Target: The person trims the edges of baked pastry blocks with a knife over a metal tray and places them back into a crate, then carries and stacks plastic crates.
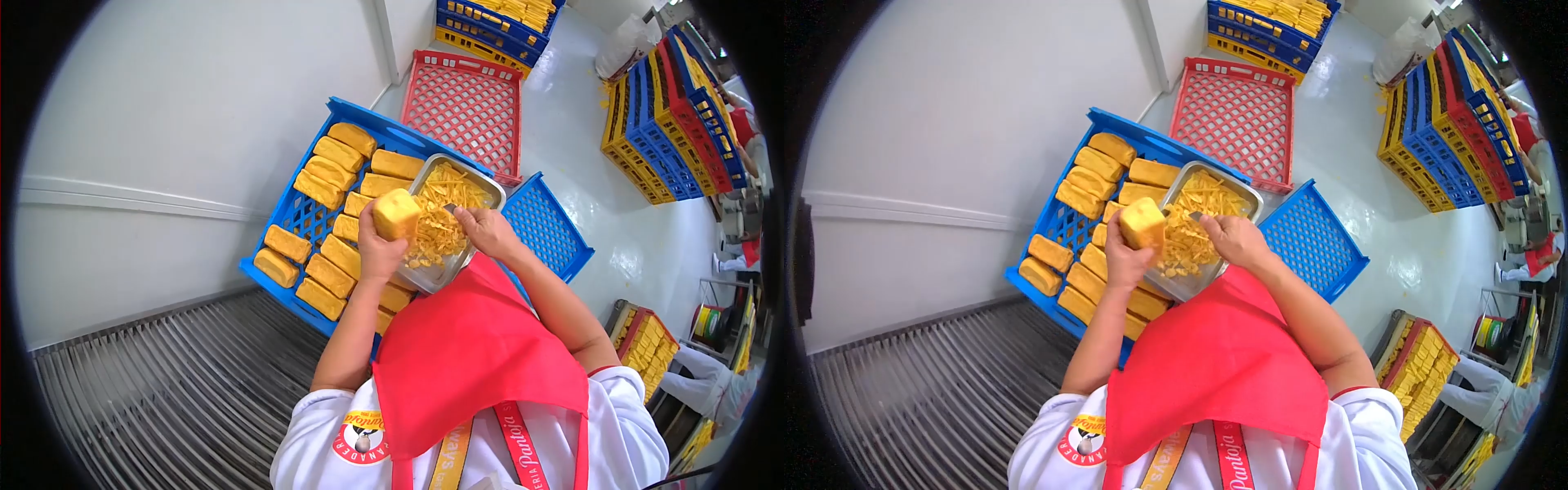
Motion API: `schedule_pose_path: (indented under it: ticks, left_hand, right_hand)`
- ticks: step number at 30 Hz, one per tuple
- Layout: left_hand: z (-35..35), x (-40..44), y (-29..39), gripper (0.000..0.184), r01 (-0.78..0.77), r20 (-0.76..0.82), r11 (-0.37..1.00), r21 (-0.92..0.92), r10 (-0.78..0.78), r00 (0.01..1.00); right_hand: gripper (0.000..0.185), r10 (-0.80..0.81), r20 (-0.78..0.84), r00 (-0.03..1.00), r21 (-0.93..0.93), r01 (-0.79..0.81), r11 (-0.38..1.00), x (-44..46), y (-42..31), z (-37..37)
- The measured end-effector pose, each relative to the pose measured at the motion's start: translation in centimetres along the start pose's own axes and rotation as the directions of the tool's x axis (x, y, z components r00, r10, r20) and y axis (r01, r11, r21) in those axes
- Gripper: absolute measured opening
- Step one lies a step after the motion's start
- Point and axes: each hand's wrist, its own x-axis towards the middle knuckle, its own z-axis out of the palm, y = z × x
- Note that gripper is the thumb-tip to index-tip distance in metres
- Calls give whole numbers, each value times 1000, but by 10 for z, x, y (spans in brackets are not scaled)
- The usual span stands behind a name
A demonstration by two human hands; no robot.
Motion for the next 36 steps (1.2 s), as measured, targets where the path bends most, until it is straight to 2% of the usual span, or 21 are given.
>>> schedule_pose_path:
  ticks: [1, 2, 4, 7, 13, 17, 19, 22, 25, 26, 27, 28, 30, 31, 32, 34, 35, 36]
  left_hand:
    - [-1, 0, 2, 61, -125, 78, 982, 140, 115, 990]
    - [-1, 0, 3, 65, -255, 173, 930, 265, 215, 961]
    - [2, -2, 4, 58, -262, 188, 933, 245, 219, 957]
    - [4, -2, 3, 54, -342, 227, 874, 344, 277, 934]
    - [4, -6, 6, 57, -454, 308, 777, 436, 346, 886]
    - [6, -7, 6, 56, -552, 358, 687, 473, 423, 833]
    - [8, -7, 5, 57, -578, 372, 665, 472, 445, 815]
    - [13, -8, 7, 56, -577, 368, 662, 478, 445, 816]
    - [16, -13, 7, 54, -548, 353, 697, 462, 423, 835]
    - [15, -14, 0, 59, -335, 271, 893, 301, 256, 928]
    - [14, -15, -6, 64, -84, 227, 991, 107, 58, 972]
    - [10, -12, -12, 64, -84, 226, 991, 107, 58, 972]
    - [-1, -4, -12, 69, -219, 261, 939, 266, 148, 954]
    - [-8, -1, -8, 69, -217, 252, 938, 270, 149, 956]
    - [-16, 3, -3, 71, -264, 195, 904, 335, 208, 959]
    - [-43, 27, 7, 77, -336, 69, 795, 505, 350, 934]
    - [-60, 41, 7, 84, -322, -39, 836, 445, 377, 925]
    - [-84, 57, 4, 86, -327, -145, 747, 579, 489, 860]
  right_hand:
    - [55, -18, 73, 997, 78, 12, 997, -1, -4, -5]
    - [55, -17, 75, 997, 79, 11, 997, -3, -7, -6]
    - [56, -141, 49, 989, 81, 136, 987, -7, -15, -4]
    - [51, -220, 32, 975, 82, 217, 973, -16, -32, -7]
    - [43, -289, -95, 953, -91, 281, 955, -14, -41, -7]
    - [46, -317, -73, 946, -50, 314, 948, -10, -36, -1]
    - [51, -261, 71, 963, 75, 256, 964, -6, -31, 4]
    - [56, -273, 84, 958, 52, 269, 962, -5, -28, 6]
    - [58, -311, 61, 949, 71, 306, 949, -6, -28, 5]
    - [58, -310, 61, 949, 71, 305, 950, -6, -27, 6]
    - [57, -367, 22, 930, 108, 362, 926, -8, -26, 7]
    - [56, -421, -20, 907, 144, 419, 896, -8, -26, 7]
    - [54, -382, -31, 924, 149, 382, 912, -7, -27, 1]
    - [52, -341, -43, 939, 154, 344, 926, -7, -27, -2]
    - [52, -350, -36, 936, 157, 351, 923, -6, -21, -1]
    - [48, -305, -120, 945, -47, 302, 952, -4, -6, 2]
    - [47, -241, -100, 965, -27, 239, 971, -4, -3, 1]
    - [47, -256, -90, 962, -24, 255, 967, -5, 0, 2]
